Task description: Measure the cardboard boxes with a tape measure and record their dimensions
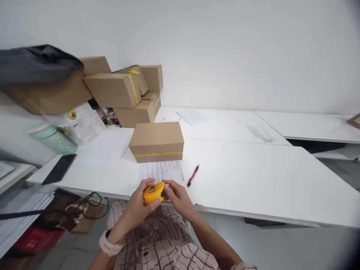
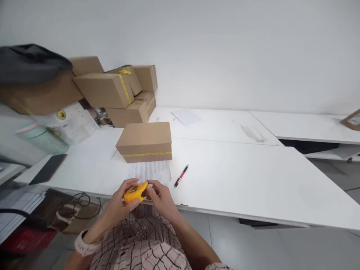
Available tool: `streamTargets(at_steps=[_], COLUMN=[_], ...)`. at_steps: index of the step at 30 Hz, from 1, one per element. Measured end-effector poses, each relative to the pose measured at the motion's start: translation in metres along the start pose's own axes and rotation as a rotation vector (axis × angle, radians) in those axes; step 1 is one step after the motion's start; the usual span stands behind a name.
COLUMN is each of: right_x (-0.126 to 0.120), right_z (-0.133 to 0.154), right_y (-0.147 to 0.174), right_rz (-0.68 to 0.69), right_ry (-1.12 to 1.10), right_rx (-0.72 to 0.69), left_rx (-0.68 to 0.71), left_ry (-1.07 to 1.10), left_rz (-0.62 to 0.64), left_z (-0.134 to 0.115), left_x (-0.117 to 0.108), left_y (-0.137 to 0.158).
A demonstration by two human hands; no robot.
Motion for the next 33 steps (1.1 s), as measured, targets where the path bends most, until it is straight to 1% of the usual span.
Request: streamTargets(at_steps=[2, 5, 7, 9, 11, 12, 13, 14, 16, 17, 18, 20, 23, 26, 30, 33], right_x=[0.007, 0.007, -0.001, -0.017, -0.045, -0.062, -0.079, -0.096, -0.125, -0.136, -0.145, -0.155, -0.157, -0.151, -0.143, -0.138], right_z=[0.001, 0.006, 0.018, 0.039, 0.068, 0.083, 0.098, 0.112, 0.131, 0.135, 0.136, 0.131, 0.116, 0.106, 0.101, 0.094], right_y=[0.003, 0.005, 0.003, -0.004, -0.019, -0.030, -0.043, -0.059, -0.094, -0.112, -0.129, -0.159, -0.188, -0.202, -0.212, -0.215], right_rz=[0.009, 0.008, 0.010, -0.032, -0.154, -0.232, -0.309, -0.361, -0.418, -0.424, -0.418, -0.411, -0.431, -0.449, -0.468, -0.439], right_ry=[-0.110, -0.181, -0.172, -0.146, -0.118, -0.109, -0.109, -0.107, -0.077, -0.059, -0.035, 0.024, 0.108, 0.203, 0.363, 0.339], right_rx=[0.050, 0.075, 0.061, 0.020, -0.054, -0.098, -0.139, -0.166, -0.183, -0.165, -0.136, -0.067, 0.008, 0.064, 0.152, 0.239], left_rx=[0.005, 0.046, 0.082, 0.101, 0.089, 0.078, 0.072, 0.070, 0.040, 0.009, -0.024, -0.077, -0.138, -0.169, -0.170, -0.160], left_ry=[0.034, 0.106, 0.167, 0.210, 0.234, 0.239, 0.246, 0.250, 0.280, 0.293, 0.307, 0.330, 0.356, 0.366, 0.361, 0.353], left_rz=[0.042, 0.165, 0.231, 0.245, 0.200, 0.150, 0.087, -0.008, -0.165, -0.232, -0.274, -0.310, -0.288, -0.266, -0.244, -0.236], left_z=[-0.001, -0.007, -0.015, -0.023, -0.027, -0.027, -0.025, -0.022, -0.009, 0.001, 0.011, 0.032, 0.058, 0.074, 0.084, 0.086], left_x=[-0.006, -0.014, -0.020, -0.031, -0.050, -0.064, -0.078, -0.095, -0.128, -0.144, -0.157, -0.177, -0.192, -0.196, -0.193, -0.190], left_y=[0.001, -0.009, -0.024, -0.047, -0.077, -0.093, -0.111, -0.128, -0.159, -0.172, -0.183, -0.201, -0.214, -0.219, -0.223, -0.226])
Point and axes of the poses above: each hand's wrist, its own y-axis away from the middle knuckle, its own x-axis out of the palm, z = x × y, the point moved 3 cm from there along -y, towards the middle knuckle, and after that the axes turned 11 degrees about x, right-handed, at the moved point
